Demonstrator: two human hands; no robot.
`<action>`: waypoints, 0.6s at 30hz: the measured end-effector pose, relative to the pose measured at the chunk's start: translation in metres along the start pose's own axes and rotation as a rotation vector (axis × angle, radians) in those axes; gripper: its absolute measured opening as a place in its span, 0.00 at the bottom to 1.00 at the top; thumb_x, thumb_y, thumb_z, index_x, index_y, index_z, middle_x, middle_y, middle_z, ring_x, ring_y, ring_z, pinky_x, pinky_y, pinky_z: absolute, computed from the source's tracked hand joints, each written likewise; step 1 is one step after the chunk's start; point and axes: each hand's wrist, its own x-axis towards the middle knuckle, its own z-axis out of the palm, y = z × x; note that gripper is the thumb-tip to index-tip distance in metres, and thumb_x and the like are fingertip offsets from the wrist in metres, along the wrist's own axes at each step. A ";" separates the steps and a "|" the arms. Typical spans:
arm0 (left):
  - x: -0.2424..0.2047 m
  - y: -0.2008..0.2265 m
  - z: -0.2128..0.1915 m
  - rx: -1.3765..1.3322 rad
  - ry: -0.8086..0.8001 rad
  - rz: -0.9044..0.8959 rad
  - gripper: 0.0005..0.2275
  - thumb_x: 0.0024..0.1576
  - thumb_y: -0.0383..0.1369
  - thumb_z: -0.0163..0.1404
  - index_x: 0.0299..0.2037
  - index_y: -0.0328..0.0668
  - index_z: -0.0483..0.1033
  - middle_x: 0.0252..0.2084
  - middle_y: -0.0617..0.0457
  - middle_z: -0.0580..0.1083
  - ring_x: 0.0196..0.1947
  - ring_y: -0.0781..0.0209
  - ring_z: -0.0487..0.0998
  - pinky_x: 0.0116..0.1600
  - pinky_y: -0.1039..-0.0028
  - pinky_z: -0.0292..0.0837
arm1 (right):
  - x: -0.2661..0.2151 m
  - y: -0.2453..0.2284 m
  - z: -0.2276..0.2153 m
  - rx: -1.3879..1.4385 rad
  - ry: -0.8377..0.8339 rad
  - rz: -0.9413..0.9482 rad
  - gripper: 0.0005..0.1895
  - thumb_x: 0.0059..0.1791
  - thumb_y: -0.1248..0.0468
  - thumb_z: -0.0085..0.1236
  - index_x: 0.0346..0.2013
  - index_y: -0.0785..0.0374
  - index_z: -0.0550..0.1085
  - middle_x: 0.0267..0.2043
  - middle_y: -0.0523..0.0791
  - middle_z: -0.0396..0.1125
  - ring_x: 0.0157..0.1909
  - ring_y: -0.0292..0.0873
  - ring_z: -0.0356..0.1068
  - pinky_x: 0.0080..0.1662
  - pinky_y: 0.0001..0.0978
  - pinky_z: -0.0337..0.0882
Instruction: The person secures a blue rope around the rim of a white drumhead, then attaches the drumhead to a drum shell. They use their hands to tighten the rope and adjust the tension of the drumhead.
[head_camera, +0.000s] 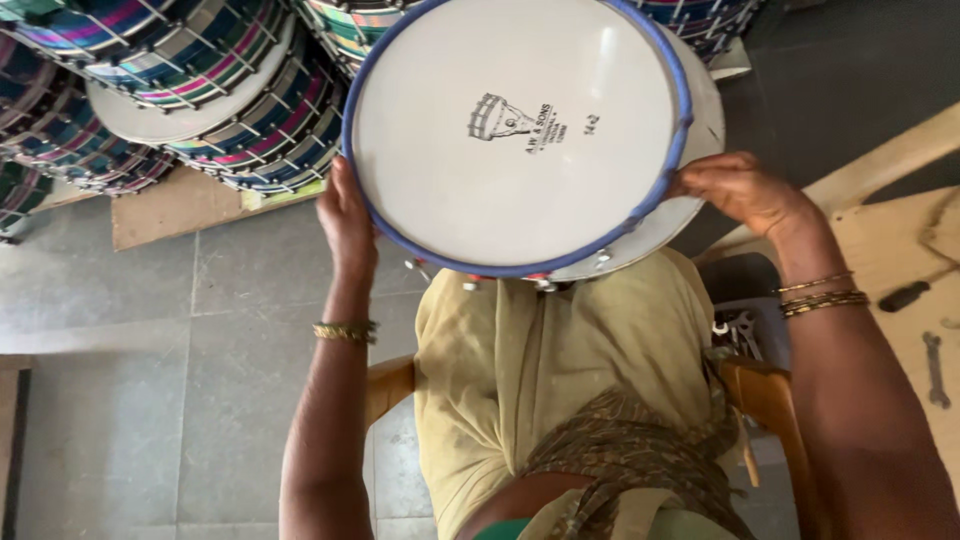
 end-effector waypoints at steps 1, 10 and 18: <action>0.017 -0.001 0.001 0.044 0.043 0.060 0.29 0.72 0.56 0.39 0.42 0.28 0.73 0.22 0.51 0.66 0.16 0.68 0.61 0.23 0.79 0.57 | -0.003 -0.001 0.006 0.039 -0.040 0.004 0.13 0.52 0.64 0.55 0.47 0.69 0.79 0.49 0.54 0.76 0.53 0.47 0.77 0.61 0.39 0.73; -0.014 0.072 -0.035 0.016 -0.104 0.004 0.42 0.60 0.66 0.35 0.68 0.32 0.62 0.65 0.35 0.69 0.63 0.46 0.73 0.60 0.59 0.71 | 0.002 -0.024 0.027 -0.166 0.009 0.199 0.14 0.50 0.62 0.58 0.45 0.69 0.78 0.44 0.51 0.78 0.47 0.46 0.79 0.52 0.39 0.75; -0.066 0.066 -0.032 0.019 -0.307 -0.232 0.43 0.56 0.64 0.40 0.70 0.30 0.57 0.65 0.31 0.67 0.65 0.39 0.71 0.63 0.51 0.72 | 0.007 -0.021 0.031 0.141 0.317 -0.262 0.18 0.59 0.54 0.53 0.57 0.64 0.73 0.50 0.42 0.73 0.51 0.38 0.73 0.55 0.36 0.75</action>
